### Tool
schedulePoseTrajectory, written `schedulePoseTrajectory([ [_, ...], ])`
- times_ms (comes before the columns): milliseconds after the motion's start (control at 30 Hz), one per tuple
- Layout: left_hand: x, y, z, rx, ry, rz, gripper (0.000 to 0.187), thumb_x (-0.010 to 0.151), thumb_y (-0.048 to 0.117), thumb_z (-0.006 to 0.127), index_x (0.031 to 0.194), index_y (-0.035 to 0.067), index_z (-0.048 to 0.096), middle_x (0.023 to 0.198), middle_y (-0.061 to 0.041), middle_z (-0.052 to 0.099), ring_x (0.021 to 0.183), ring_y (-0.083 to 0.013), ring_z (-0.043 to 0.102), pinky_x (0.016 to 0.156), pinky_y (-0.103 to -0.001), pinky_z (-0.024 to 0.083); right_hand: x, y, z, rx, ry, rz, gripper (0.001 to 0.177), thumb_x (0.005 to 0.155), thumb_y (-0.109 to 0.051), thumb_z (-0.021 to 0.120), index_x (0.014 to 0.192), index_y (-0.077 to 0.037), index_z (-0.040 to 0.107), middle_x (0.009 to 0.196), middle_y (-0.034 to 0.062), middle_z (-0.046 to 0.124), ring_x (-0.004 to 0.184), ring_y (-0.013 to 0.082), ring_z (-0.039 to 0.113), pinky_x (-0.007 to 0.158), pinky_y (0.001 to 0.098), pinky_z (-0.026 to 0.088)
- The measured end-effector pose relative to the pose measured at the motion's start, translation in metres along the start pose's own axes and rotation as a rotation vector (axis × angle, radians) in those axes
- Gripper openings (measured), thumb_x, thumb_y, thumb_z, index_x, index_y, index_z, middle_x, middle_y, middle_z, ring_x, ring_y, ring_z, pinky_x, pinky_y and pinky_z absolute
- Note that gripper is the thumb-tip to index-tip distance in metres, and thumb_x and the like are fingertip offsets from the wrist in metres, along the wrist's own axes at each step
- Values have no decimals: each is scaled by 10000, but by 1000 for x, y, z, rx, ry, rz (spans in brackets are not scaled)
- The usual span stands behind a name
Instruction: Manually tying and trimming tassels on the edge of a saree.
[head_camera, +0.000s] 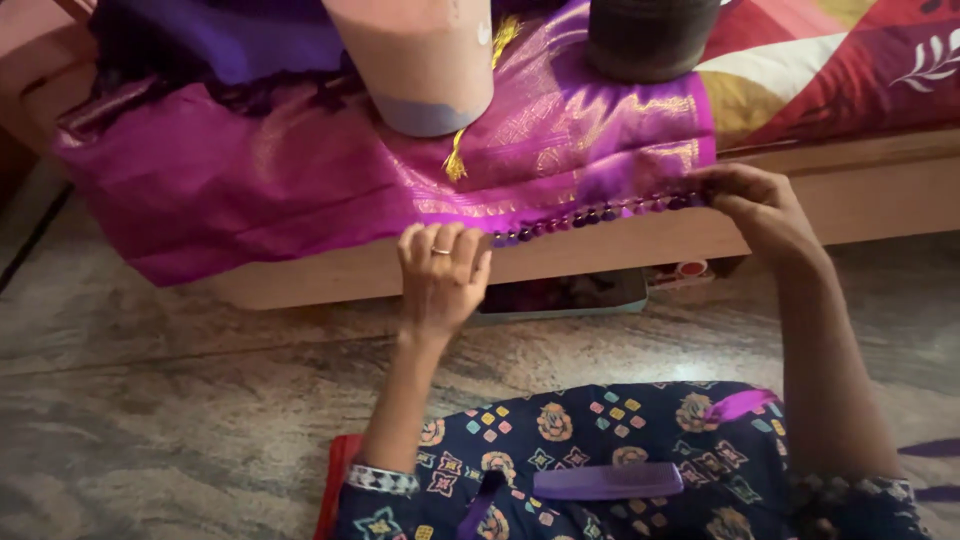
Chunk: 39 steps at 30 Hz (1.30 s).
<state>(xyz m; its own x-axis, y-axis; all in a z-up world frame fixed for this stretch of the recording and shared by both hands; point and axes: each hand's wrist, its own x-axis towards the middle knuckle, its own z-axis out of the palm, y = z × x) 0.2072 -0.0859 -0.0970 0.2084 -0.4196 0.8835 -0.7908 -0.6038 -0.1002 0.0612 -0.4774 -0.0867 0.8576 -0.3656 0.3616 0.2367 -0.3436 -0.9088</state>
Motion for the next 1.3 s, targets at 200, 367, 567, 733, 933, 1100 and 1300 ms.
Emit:
schedulePoseTrajectory([
  [200,7,-30,21,-77,-133,150,136,896,211,820,993,168,735,993,-13,709,1020,-212,619,1069,-457,334,8,-26,-8,-55,-42,-56,303,914,56,598,1181,10,734,1057,65,759,970,123,712,920,269,572],
  [367,25,-40,19,-353,-222,-116,88,891,210,785,875,137,740,894,6,749,931,-199,667,1043,-482,316,41,-27,-6,-63,99,-77,157,1059,-63,725,1003,84,721,896,133,722,798,160,688,760,271,549],
  [567,25,-51,37,-455,-262,-314,109,852,253,772,801,157,757,700,1,714,663,-177,672,920,-436,376,87,7,7,199,94,132,147,984,-73,711,1025,68,727,878,112,726,709,158,672,668,266,566],
  [733,24,-54,45,-583,-328,-506,159,825,315,780,794,161,761,658,36,697,599,-101,651,761,-339,450,89,12,4,230,117,182,140,999,-61,713,1051,69,717,880,108,716,709,163,676,648,253,574],
  [933,25,-54,42,-573,-297,-436,140,822,287,791,801,148,788,647,27,714,585,-97,653,800,-333,419,87,9,5,221,130,168,148,998,-55,708,1051,83,720,891,117,722,745,151,697,666,248,592],
  [1100,25,-55,42,-578,-306,-431,139,823,278,800,803,141,790,653,31,718,585,-87,652,791,-320,417,84,1,8,209,137,186,150,992,-56,707,1061,77,718,905,115,725,746,142,699,672,249,600],
  [1300,26,-54,40,-608,-316,-442,126,834,254,794,812,129,796,657,40,721,585,-59,639,798,-286,428,82,-1,8,195,133,200,148,1001,-75,716,1058,61,721,888,108,720,727,135,688,665,248,593],
])
